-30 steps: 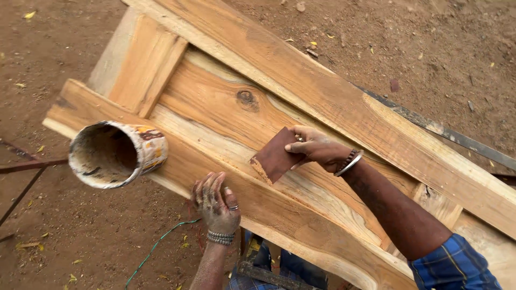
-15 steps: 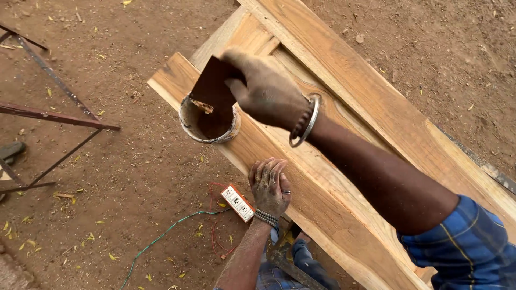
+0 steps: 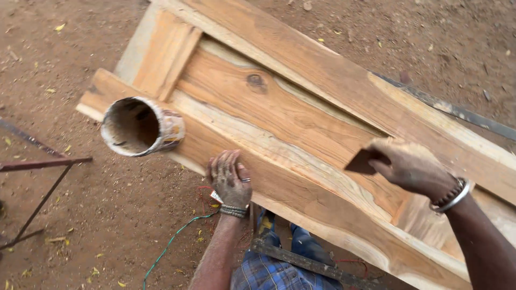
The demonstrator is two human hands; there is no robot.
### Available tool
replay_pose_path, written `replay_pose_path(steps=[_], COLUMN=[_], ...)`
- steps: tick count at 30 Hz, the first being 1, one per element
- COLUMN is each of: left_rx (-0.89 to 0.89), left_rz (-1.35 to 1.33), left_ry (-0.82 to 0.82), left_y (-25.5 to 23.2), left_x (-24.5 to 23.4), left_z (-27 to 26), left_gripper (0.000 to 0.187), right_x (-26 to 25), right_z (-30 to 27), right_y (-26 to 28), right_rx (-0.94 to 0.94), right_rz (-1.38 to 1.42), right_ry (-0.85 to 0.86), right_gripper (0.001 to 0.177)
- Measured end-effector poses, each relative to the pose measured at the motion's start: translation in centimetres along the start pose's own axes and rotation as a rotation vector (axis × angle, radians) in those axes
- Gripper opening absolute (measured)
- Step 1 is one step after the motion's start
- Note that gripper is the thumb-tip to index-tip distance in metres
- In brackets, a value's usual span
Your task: The recorder is sanding and polishing a wooden door frame using an electric angle grinder with a sanding pad and manual sandpaper to smooth the surface.
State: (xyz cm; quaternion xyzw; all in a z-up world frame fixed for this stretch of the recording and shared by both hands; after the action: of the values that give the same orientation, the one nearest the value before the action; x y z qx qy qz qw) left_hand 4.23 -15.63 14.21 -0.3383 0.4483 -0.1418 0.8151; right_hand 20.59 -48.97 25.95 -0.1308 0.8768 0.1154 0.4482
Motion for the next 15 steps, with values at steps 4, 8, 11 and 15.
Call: replay_pose_path(steps=[4, 8, 11, 15], left_rx=[0.009, 0.012, 0.022, 0.015], left_rz=[0.05, 0.03, 0.074, 0.047], left_ry=[0.014, 0.077, 0.019, -0.035], left_y=[-0.8, -0.8, -1.3, -1.6], left_x=[0.0, 1.0, 0.3, 0.1], left_z=[0.1, 0.1, -0.4, -0.1], left_gripper=[0.03, 0.029, 0.028, 0.033], right_x=[6.8, 11.7, 11.4, 12.4], right_z=[-4.4, -4.6, -2.5, 3.0], right_y=[-7.5, -10.7, -7.4, -1.4], right_rx=[-0.106, -0.066, -0.188, -0.381], right_rz=[-0.058, -0.034, -0.121, -0.144], right_ry=[0.126, 0.226, 0.148, 0.124], right_gripper=[0.03, 0.032, 0.026, 0.027])
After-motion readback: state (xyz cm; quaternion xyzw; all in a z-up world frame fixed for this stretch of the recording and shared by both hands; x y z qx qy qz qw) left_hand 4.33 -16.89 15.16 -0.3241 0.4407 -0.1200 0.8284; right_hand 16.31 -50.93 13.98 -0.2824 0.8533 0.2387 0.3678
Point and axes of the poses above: each hand's wrist, its own z-axis towards the middle knuckle, its own x-axis out of the palm, y = z × x, the point moved 7 cm from there along z, towards the middle knuckle, and after that the axes turned 8 degrees about -z, right-handed, at the moved point
